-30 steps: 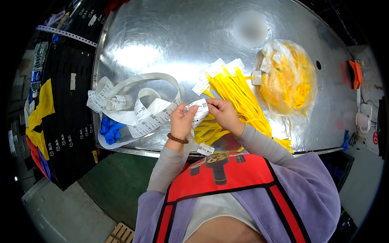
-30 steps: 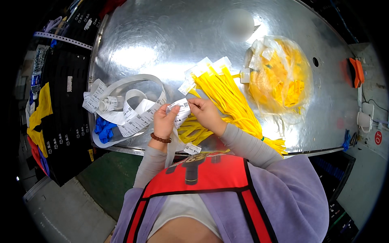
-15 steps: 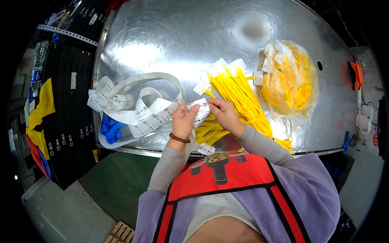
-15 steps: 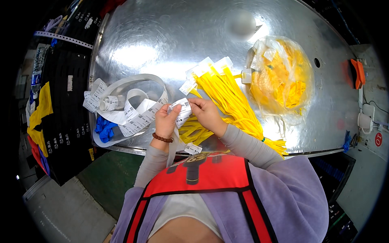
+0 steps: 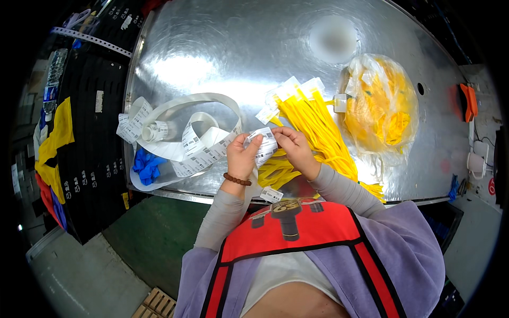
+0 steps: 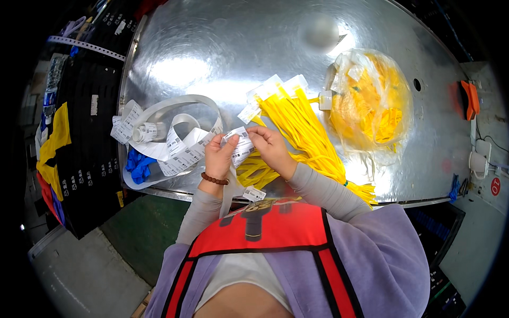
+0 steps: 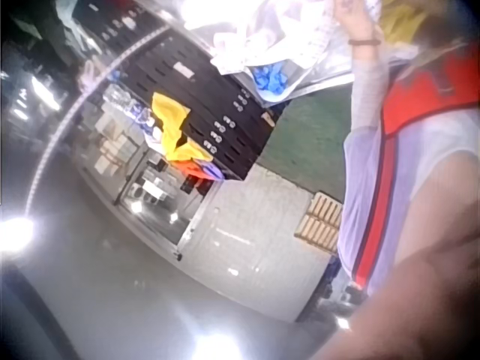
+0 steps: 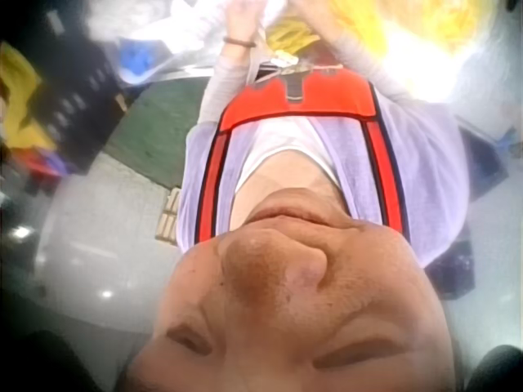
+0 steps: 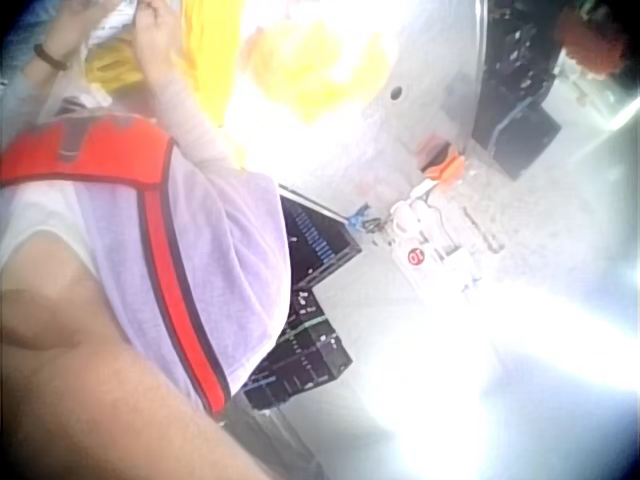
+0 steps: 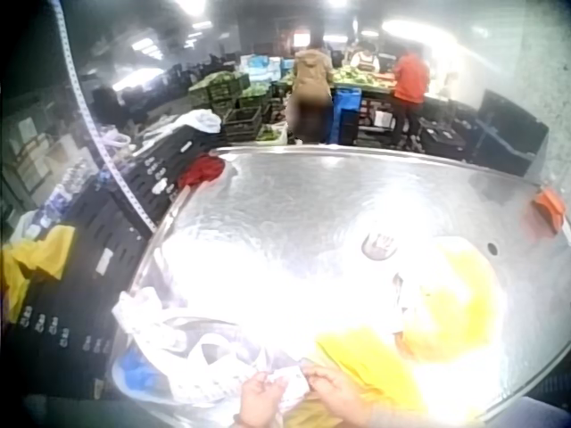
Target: The person repeatedly picks up small white labels from a roll and attaches them to bundles of yellow rubber bands on a stainless steel table. The person handles the labels and bundles one at a time, placing the labeled bundles back on the table.
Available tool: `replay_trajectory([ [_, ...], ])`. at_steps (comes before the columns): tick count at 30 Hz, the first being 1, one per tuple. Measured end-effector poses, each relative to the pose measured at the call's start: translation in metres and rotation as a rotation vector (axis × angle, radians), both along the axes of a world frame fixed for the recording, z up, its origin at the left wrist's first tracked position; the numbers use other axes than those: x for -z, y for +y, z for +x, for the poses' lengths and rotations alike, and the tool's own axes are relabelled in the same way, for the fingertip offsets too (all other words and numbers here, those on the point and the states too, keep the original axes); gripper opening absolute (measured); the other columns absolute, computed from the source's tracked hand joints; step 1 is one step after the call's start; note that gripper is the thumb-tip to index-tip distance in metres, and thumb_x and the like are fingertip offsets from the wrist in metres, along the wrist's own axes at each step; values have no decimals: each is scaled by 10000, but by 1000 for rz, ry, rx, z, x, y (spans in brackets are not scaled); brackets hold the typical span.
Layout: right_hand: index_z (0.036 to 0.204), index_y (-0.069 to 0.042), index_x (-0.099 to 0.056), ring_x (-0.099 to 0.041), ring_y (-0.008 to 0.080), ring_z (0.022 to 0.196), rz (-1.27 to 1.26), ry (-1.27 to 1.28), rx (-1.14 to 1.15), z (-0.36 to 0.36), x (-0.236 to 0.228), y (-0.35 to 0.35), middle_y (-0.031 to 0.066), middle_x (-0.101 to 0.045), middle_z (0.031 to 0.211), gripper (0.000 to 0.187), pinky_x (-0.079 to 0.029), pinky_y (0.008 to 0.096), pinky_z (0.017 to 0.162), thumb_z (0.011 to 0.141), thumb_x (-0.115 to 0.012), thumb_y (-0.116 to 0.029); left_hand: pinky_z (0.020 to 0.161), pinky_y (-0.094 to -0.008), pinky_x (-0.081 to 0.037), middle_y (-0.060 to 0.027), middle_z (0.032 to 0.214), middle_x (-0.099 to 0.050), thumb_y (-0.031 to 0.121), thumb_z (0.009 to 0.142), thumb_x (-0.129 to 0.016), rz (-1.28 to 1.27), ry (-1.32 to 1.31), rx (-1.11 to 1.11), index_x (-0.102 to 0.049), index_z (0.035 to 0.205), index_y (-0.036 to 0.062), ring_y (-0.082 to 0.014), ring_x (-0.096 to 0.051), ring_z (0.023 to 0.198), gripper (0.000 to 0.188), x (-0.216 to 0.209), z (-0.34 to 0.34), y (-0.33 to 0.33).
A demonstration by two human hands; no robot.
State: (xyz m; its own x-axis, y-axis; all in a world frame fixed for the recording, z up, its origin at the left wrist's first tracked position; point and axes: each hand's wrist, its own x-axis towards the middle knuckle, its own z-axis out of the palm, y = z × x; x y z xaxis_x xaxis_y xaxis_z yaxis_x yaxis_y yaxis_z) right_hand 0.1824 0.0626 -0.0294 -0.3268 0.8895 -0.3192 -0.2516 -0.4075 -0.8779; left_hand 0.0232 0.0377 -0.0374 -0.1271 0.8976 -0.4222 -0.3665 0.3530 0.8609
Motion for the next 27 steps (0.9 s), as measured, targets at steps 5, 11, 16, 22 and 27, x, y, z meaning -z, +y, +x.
replay_trajectory([
  [5, 946, 38, -600, -529, 46, 732, 43, 5, 38, -11, -8, -1, 9, -609, 828, 169, -440, 209, 644, 901, -590, -125, 628, -211, -486, -39, 842, -664, 121, 844, -691, 34, 9, -5, -636, 934, -14, -72, -591, 710, 171, 2, 0, -2],
  [11, 919, 19, -583, -495, 41, 666, 179, -206, 134, -16, 2, 1, 9, -591, 743, 147, -413, 207, 580, 904, -595, -127, 671, -215, -487, -34, 891, -663, 63, 840, -675, 2, -26, 35, -625, 987, 7, -74, -596, 748, 165, -11, 4, -5],
  [16, 935, 10, -587, -487, 50, 640, 221, -251, 314, -17, 12, 5, 12, -593, 737, 126, -415, 224, 560, 904, -589, -112, 699, -220, -483, -35, 899, -665, 64, 816, -693, 31, 236, 166, -653, 934, 0, -85, -599, 793, 139, -7, -32, -26],
  [22, 964, -40, -624, -602, 247, 682, 762, -625, -132, -10, 24, -40, 120, -642, 836, 173, -489, 334, 638, 860, -625, -178, 721, -242, -454, -4, 855, -620, 69, 845, -653, 302, 392, -21, -632, 920, 13, -97, -551, 783, 97, -33, -116, -36],
  [27, 952, -48, -646, -607, 346, 841, 836, -518, -542, -18, 9, -52, 157, -645, 911, 215, -489, 415, 748, 829, -636, -224, 742, -278, -463, -60, 896, -622, 117, 884, -617, 181, 842, -32, -595, 964, 10, -140, -560, 793, 135, -9, -191, -40],
])
